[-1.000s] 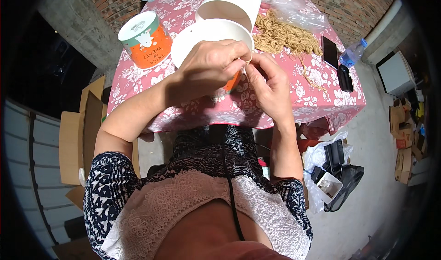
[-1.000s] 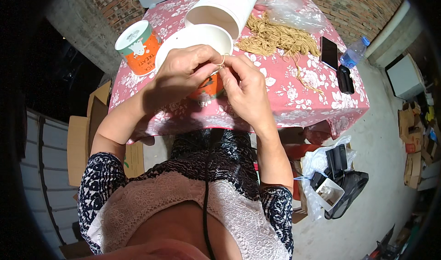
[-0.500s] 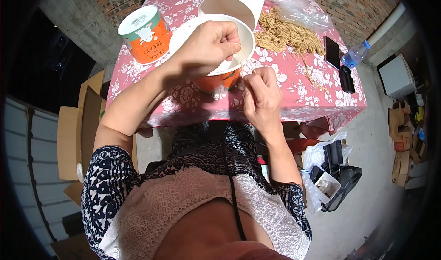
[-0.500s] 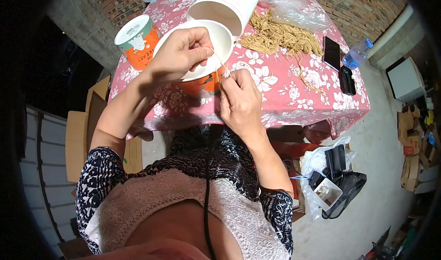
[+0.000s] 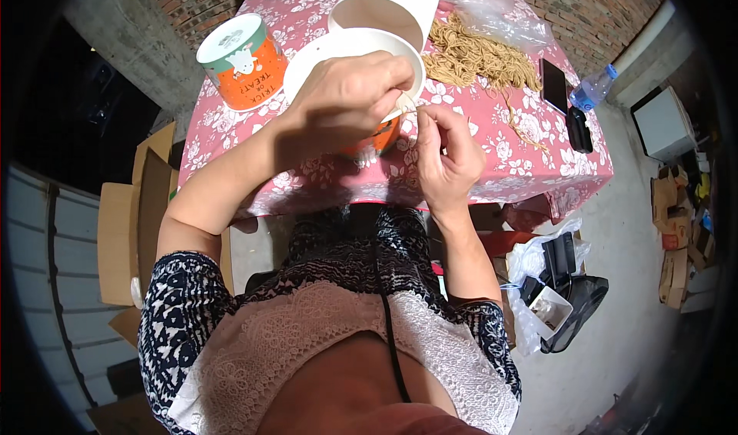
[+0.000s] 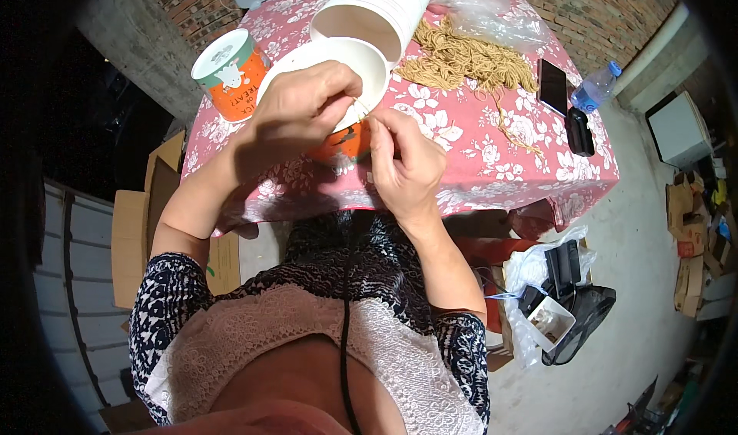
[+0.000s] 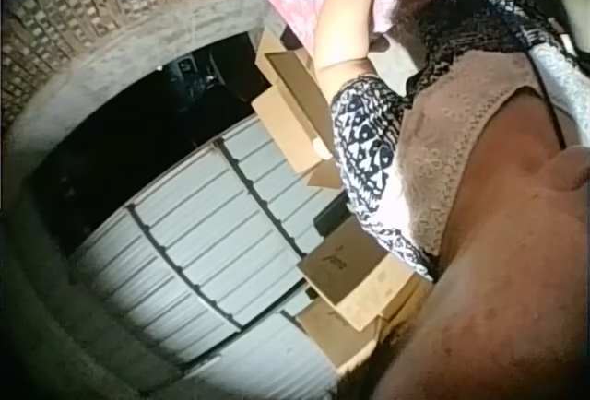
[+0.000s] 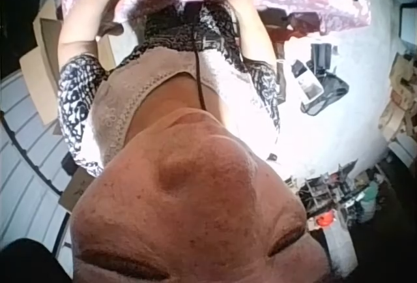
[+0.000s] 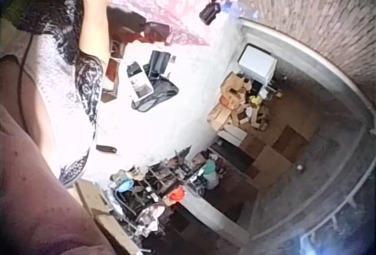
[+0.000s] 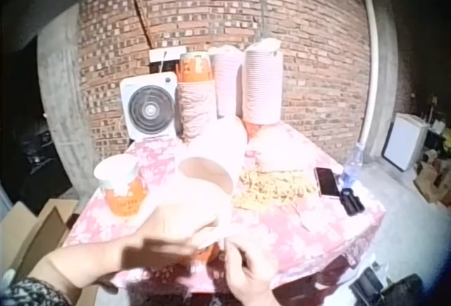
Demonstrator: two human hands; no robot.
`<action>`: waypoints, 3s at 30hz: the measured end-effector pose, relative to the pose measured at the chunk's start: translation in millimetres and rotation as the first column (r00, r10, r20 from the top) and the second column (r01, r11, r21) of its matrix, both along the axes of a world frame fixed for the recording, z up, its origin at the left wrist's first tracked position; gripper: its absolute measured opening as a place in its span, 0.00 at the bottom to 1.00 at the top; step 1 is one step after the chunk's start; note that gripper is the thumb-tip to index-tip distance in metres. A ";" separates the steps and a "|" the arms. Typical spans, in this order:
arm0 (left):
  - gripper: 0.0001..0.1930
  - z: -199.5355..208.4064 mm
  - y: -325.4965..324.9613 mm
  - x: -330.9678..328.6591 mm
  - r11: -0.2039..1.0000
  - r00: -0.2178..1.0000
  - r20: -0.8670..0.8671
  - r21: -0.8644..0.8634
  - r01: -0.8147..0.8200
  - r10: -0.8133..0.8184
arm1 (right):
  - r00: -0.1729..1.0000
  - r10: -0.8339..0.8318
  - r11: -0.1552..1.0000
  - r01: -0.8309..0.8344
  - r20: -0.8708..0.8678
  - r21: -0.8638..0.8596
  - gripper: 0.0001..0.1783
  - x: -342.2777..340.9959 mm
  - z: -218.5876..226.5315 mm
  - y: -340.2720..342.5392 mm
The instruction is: Assemble handles onto decorative paper buckets by threading wires through pre-punched holes.
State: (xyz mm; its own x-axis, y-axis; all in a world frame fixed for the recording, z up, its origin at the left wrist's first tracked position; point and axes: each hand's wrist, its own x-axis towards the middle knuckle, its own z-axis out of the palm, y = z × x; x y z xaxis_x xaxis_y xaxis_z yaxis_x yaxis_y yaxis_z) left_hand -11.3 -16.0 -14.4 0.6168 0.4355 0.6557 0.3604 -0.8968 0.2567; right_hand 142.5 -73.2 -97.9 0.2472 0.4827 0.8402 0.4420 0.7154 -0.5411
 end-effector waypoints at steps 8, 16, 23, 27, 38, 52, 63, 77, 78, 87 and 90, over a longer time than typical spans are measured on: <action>0.06 1.0 -0.1 -2.4 0.974 0.991 -0.038 0.185 0.131 -0.126 | 0.486 0.314 0.634 -0.747 -0.816 -0.201 0.10 -3.0 12.3 -4.4; 0.06 -1.8 0.6 -3.1 0.992 0.992 -0.033 -0.049 0.120 -0.122 | 0.336 0.302 0.523 -0.841 -0.892 -0.140 0.10 -1.1 16.2 -4.5; 0.06 -4.1 -1.9 1.5 0.986 0.992 0.040 -0.112 0.127 -0.123 | 0.361 0.271 0.516 -0.837 -0.892 -0.181 0.11 -0.8 15.4 -8.2; 0.07 -0.3 -5.1 -2.4 0.983 0.997 -0.021 -0.174 0.066 -0.071 | 0.322 0.288 0.488 -0.860 -0.902 -0.151 0.13 0.1 13.4 -10.2; 0.04 -4.2 -15.7 -4.3 0.991 0.991 -0.029 -0.042 0.127 -0.128 | 0.322 0.319 0.497 -0.858 -0.891 -0.132 0.14 -4.5 14.5 -16.9; 0.07 0.7 -11.3 -11.5 0.857 0.977 -0.096 -0.468 -0.214 0.192 | 0.990 -0.062 0.915 0.004 -0.130 -0.404 0.07 24.3 -38.2 -52.0; 0.13 29.1 34.8 -92.2 0.931 0.918 -0.342 -0.223 -0.287 0.201 | 0.891 0.148 0.672 -0.410 -0.430 -0.617 0.07 47.3 -38.9 -58.0; 0.06 19.9 3.8 -127.3 0.974 0.904 -0.379 0.177 -0.141 0.200 | 0.715 0.309 0.723 -0.605 -0.627 -0.333 0.11 77.7 -19.5 -97.3; 0.06 14.6 5.2 -119.5 0.981 0.954 -0.284 0.191 -0.044 0.098 | 0.700 0.328 0.728 -0.615 -0.634 -0.303 0.13 75.5 -12.8 -96.2; 0.09 -29.0 -37.9 -8.6 0.860 0.937 -0.128 0.452 -0.236 0.325 | 0.584 0.517 0.683 -0.722 -0.626 -0.111 0.13 39.9 24.5 -62.4; 0.12 -36.3 -33.0 14.8 0.854 0.904 -0.080 0.372 -0.364 0.420 | 0.567 0.541 0.642 -0.756 -0.621 -0.131 0.14 11.5 40.0 -58.9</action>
State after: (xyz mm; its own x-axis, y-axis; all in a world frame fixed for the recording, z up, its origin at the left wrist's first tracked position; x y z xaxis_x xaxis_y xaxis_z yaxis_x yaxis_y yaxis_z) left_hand 3.4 -48.9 -50.7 0.5462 0.4295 0.7192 0.7099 -0.6931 -0.1252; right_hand 154.0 -132.1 -57.8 0.0510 0.9003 0.4322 -0.4677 0.4039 -0.7862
